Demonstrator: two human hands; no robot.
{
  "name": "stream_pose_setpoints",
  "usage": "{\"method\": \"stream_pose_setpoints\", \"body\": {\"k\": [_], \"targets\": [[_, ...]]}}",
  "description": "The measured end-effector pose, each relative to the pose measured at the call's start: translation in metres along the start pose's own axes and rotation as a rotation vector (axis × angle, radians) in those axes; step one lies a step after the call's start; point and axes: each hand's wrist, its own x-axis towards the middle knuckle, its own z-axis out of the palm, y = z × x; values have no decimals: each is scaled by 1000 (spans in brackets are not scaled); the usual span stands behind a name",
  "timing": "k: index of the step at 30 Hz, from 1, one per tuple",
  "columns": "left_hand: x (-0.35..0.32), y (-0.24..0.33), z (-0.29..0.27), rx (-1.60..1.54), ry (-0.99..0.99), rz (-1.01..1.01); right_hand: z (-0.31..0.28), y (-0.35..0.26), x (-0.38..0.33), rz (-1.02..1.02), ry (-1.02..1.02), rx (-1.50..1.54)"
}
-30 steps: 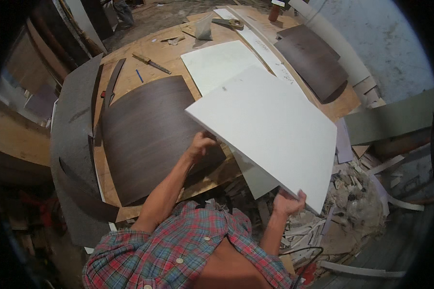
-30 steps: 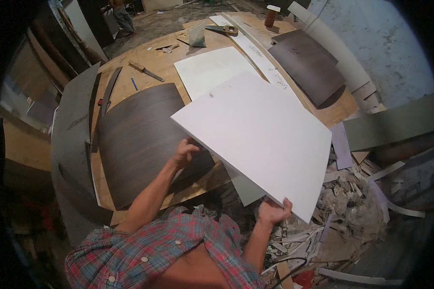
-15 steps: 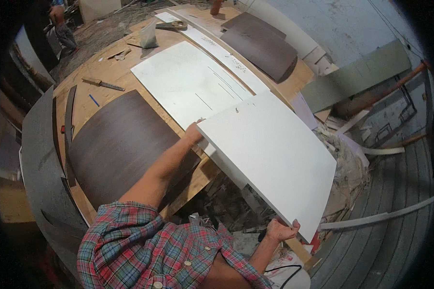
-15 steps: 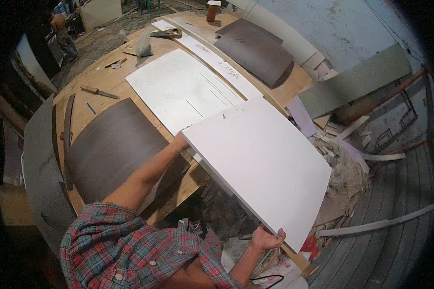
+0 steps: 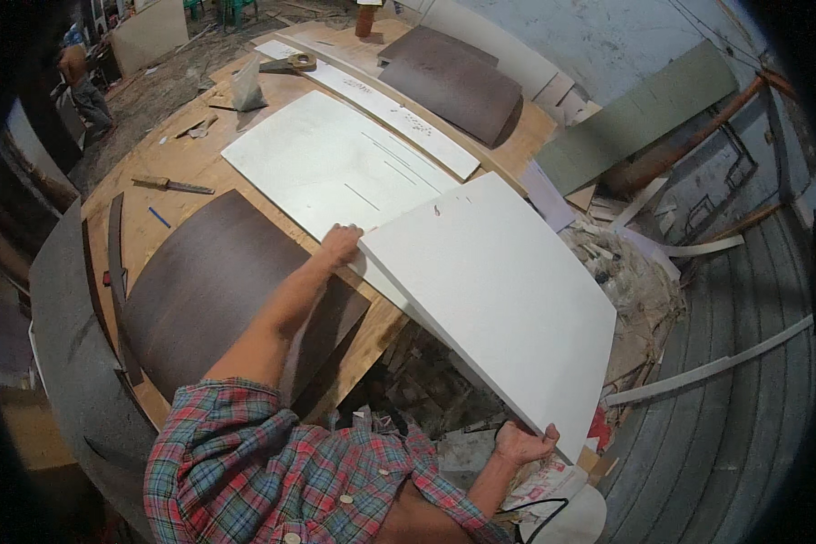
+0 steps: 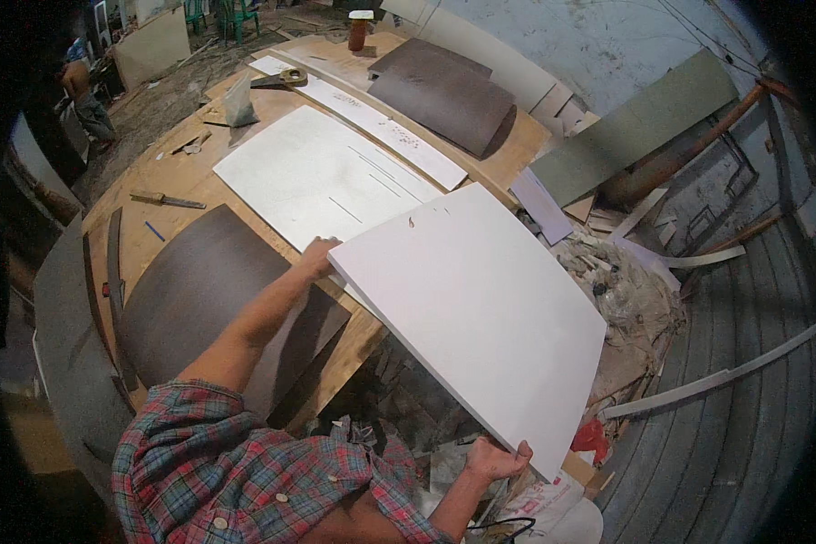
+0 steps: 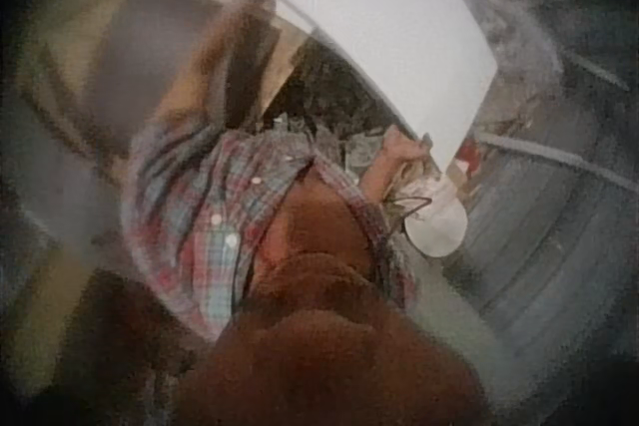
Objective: The person aligns a white rectangular board on a workbench and uses a utility knife to trim its edges. After flipping the board to reveal a dark surface, the person uses a putty knife to scoop a yellow viscous substance from a container and spreads it evenly across the board's surface.
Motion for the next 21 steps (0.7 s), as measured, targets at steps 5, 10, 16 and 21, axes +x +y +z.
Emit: {"method": "stream_pose_setpoints", "body": {"k": [5, 10, 16, 21], "targets": [[-105, -49, -65, -458, 284, -654, -17, 1, 8, 80, -71, 2], [-304, -57, -92, -504, 507, -1085, -20, 19, 26, 107, -19, -57], [-529, -106, -87, 114, 766, -1449, 37, 44, 34, 266, -57, -151], [-601, -100, -106, 49, 617, -1667, 56, 67, 73, 376, -164, -216]]}}
